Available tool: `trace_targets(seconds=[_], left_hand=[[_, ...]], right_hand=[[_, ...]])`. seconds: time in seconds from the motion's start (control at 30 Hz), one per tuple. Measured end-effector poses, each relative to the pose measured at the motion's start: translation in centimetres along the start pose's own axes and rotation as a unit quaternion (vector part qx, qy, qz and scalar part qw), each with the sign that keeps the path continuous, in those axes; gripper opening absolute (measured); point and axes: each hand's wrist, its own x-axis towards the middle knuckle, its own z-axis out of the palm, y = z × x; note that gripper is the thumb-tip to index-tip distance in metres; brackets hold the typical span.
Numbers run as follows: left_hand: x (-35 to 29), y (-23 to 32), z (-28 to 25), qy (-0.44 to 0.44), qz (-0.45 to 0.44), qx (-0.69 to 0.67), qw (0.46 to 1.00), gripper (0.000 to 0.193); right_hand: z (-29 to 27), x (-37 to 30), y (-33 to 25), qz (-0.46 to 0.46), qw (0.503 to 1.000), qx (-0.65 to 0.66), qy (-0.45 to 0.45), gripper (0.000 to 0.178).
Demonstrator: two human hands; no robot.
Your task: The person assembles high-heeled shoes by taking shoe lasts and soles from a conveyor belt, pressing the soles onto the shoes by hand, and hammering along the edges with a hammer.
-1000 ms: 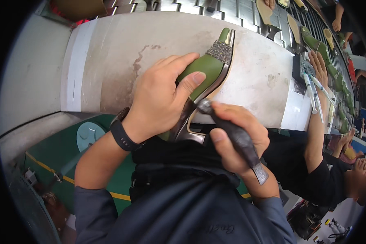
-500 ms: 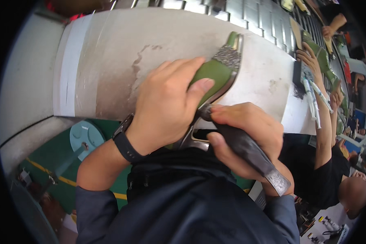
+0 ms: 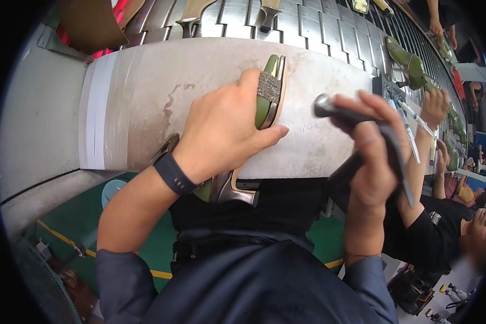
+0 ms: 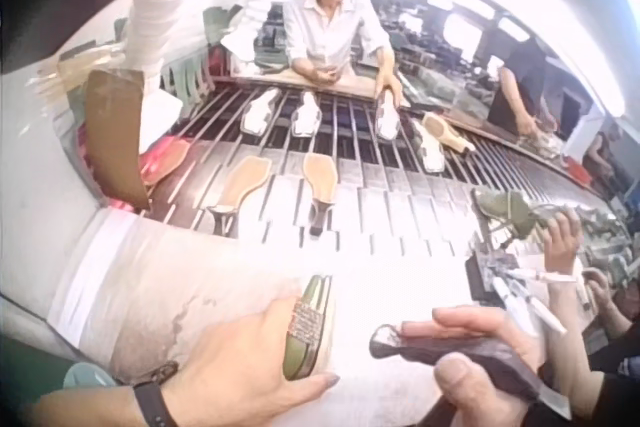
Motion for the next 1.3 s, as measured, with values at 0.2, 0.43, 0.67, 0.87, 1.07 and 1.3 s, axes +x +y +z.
trace_targets(seconds=[0.2,0.43,0.67,0.87,1.07,1.3], left_hand=[[0.4,0.6,0.0,-0.014,-0.013,0.002,1.0,0.071],[0.0,-0.1,0.3,0.009,0.018,-0.019,1.0,0.073],[-0.1,0.3,0.1,-0.007,0.003,-0.012,1.0,0.075],[0.3,0.2,-0.3,-0.016,0.034,-0.023,0.999,0.078],[-0.7,2.7,-7.1,0.177,0.166,-0.135,0.961,0.083],[-3.3,4.2,-6.8,0.133,0.202,-0.197,0.95,0.073]], right_hand=[[2.1,2.7,1.1,0.066,0.992,-0.054,-0.092,0.018],[1.5,6.8,1.9,0.039,0.996,-0.059,-0.063,0.018],[1.3,6.3,2.1,0.07,0.989,-0.029,-0.13,0.017],[0.8,11.1,8.0,0.262,0.964,0.005,-0.047,0.023],[-0.2,6.4,8.2,0.187,0.98,0.062,0.015,0.022],[2.5,1.7,0.4,0.026,0.998,0.021,-0.044,0.021]])
